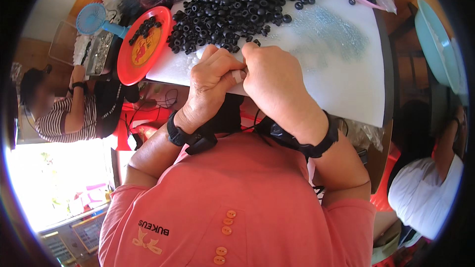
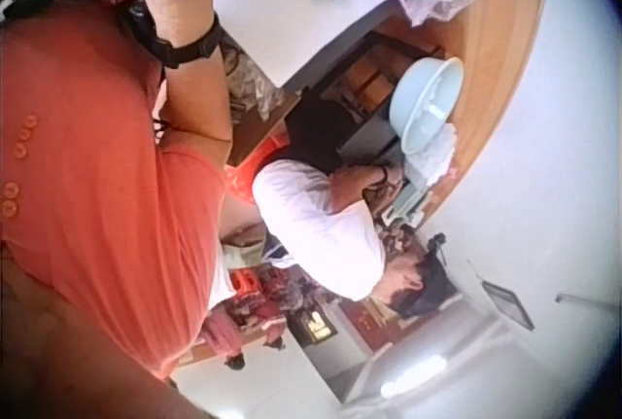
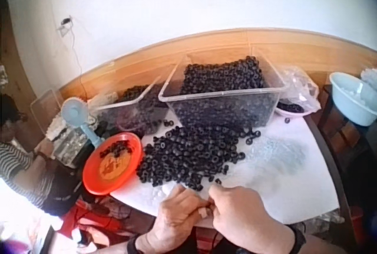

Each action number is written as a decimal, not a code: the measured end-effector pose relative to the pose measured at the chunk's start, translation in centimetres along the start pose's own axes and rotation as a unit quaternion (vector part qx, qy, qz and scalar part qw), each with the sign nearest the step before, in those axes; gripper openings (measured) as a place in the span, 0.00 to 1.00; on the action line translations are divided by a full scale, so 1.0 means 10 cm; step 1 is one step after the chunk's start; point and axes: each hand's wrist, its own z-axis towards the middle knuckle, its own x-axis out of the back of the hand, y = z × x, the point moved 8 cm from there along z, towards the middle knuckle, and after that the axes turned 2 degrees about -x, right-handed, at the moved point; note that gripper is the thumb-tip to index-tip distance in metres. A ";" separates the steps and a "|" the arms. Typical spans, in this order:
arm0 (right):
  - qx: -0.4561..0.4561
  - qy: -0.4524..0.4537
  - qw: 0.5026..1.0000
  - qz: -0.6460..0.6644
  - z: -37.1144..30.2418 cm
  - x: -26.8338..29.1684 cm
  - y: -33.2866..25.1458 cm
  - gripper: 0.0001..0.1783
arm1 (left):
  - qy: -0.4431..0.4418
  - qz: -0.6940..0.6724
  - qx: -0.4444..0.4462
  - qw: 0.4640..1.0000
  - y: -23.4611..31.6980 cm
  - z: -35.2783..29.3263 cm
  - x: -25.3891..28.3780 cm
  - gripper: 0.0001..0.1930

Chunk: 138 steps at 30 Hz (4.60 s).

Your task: Manually assembling or sorting small black plastic eyelets or components at a workshop table.

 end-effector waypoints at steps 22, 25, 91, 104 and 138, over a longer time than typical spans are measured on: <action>-0.062 -0.054 0.992 0.100 0.05 -0.07 0.04 0.02 | -0.011 -0.008 -0.089 0.996 -0.06 0.02 0.01 0.09; -0.115 -0.061 0.985 0.110 0.07 -0.06 0.02 0.03 | 0.018 -0.023 -0.124 0.992 -0.08 0.04 0.03 0.08; -0.089 -0.094 0.982 0.135 0.06 -0.13 0.20 0.02 | -0.094 -0.099 -0.090 0.987 -0.15 0.08 -0.02 0.06; -0.092 -0.131 0.982 0.098 0.17 -0.15 0.12 0.04 | -0.102 -0.060 -0.108 0.987 -0.11 0.11 -0.02 0.06; -0.085 -0.068 0.994 0.002 0.19 -0.04 0.10 0.08 | -0.073 -0.066 -0.013 0.995 -0.18 0.08 -0.01 0.05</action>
